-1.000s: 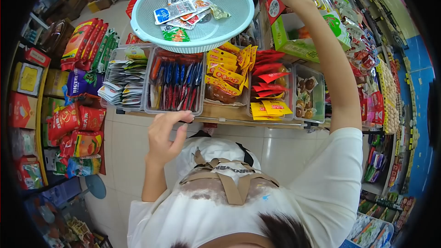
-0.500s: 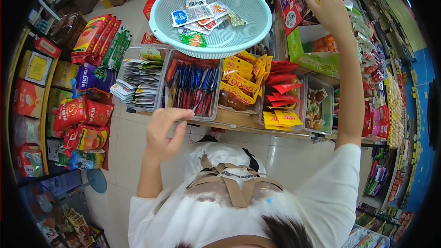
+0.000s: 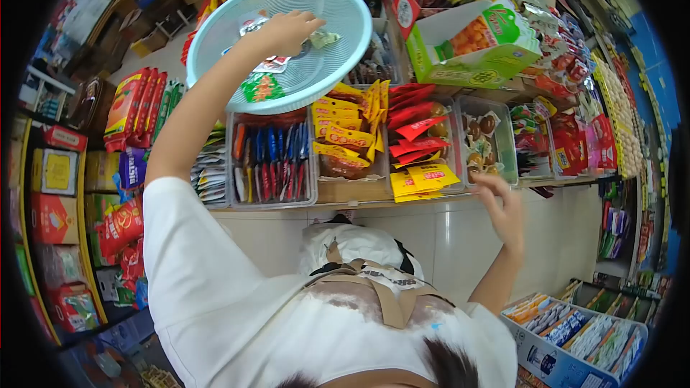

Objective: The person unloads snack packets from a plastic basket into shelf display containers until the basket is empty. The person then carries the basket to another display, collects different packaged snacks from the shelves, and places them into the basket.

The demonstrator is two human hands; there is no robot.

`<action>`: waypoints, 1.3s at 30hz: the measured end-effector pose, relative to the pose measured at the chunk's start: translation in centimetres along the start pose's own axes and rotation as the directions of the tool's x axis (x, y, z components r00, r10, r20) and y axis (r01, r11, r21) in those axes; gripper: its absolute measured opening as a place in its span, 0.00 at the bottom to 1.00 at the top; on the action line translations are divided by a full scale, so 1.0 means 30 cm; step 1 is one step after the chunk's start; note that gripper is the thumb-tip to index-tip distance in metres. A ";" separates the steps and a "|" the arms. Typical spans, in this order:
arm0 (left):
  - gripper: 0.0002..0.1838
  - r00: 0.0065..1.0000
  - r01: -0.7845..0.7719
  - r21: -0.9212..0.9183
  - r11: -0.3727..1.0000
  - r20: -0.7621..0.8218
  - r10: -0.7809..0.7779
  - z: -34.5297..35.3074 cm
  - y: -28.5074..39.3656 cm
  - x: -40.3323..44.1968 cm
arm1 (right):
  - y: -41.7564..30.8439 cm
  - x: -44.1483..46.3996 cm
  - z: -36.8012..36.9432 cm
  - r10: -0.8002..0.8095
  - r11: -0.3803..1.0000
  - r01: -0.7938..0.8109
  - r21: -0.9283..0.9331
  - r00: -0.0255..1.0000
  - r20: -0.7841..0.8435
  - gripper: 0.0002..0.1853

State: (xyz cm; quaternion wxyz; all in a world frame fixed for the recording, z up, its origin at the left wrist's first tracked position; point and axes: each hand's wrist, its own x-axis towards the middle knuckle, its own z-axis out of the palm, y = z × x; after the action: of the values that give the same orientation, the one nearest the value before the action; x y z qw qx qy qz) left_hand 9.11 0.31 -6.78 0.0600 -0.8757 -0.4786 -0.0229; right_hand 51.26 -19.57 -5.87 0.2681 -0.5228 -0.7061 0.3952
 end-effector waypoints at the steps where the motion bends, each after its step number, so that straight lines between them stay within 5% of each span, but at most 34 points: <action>1: 0.28 0.996 -0.002 0.135 0.991 0.090 -0.010 0.043 -0.019 0.031 | 0.037 -0.056 0.000 0.101 0.994 -0.094 0.057 0.987 -0.128 0.12; 6: 0.27 0.977 -0.023 0.131 0.991 0.215 -0.006 0.141 -0.057 0.135 | 0.192 -0.324 0.022 0.381 0.897 -0.236 0.373 0.840 -0.385 0.11; 13: 0.18 0.962 -0.011 0.088 0.996 0.274 -0.013 0.044 -0.044 0.150 | 0.173 -0.363 0.043 0.545 0.833 -0.380 0.402 0.692 -0.473 0.12; 20: 0.22 0.976 -0.087 -0.366 0.927 -0.217 0.006 -0.266 0.191 -0.078 | 0.012 -0.160 0.096 0.250 0.946 -0.164 0.281 0.919 -0.305 0.15; 22: 0.25 0.934 -0.299 -0.444 0.845 -0.316 0.165 -0.239 0.258 -0.149 | -0.053 -0.076 0.143 0.064 0.965 0.001 0.261 0.969 -0.238 0.21; 25: 0.26 0.938 -0.343 -0.693 0.634 -0.212 0.275 -0.271 0.439 -0.196 | -0.184 0.035 0.225 -0.221 0.910 0.295 0.290 0.940 -0.260 0.30; 27: 0.22 0.962 -0.194 -0.851 0.488 -0.067 0.266 -0.256 0.538 -0.202 | -0.221 0.062 0.259 -0.289 0.854 0.373 0.363 0.920 -0.266 0.32; 29: 0.20 0.925 0.240 -0.947 0.214 0.290 0.247 -0.242 0.608 -0.207 | -0.233 0.072 0.269 -0.551 0.826 0.564 0.025 0.814 -0.184 0.32; 30: 0.20 0.927 0.240 -0.947 0.215 0.290 0.239 -0.209 0.622 -0.216 | -0.223 0.079 0.268 -0.556 0.822 0.569 0.028 0.812 -0.179 0.32; 32: 0.20 0.901 0.350 -0.936 -0.033 0.327 0.285 -0.149 0.653 -0.228 | -0.186 0.085 0.260 -0.501 0.857 0.512 0.048 0.853 -0.146 0.31; 39: 0.26 0.957 0.185 -0.975 0.120 0.206 0.203 -0.185 0.831 -0.195 | -0.095 0.045 0.085 -0.577 0.805 0.579 0.132 0.815 -0.056 0.29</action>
State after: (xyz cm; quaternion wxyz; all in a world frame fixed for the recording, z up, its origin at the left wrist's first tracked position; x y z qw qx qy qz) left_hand 26.99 -18.62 -3.93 -0.6067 -0.6888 -0.3393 -0.2057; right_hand 47.34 -19.39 -4.92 0.4169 -0.2654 -0.7997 0.3410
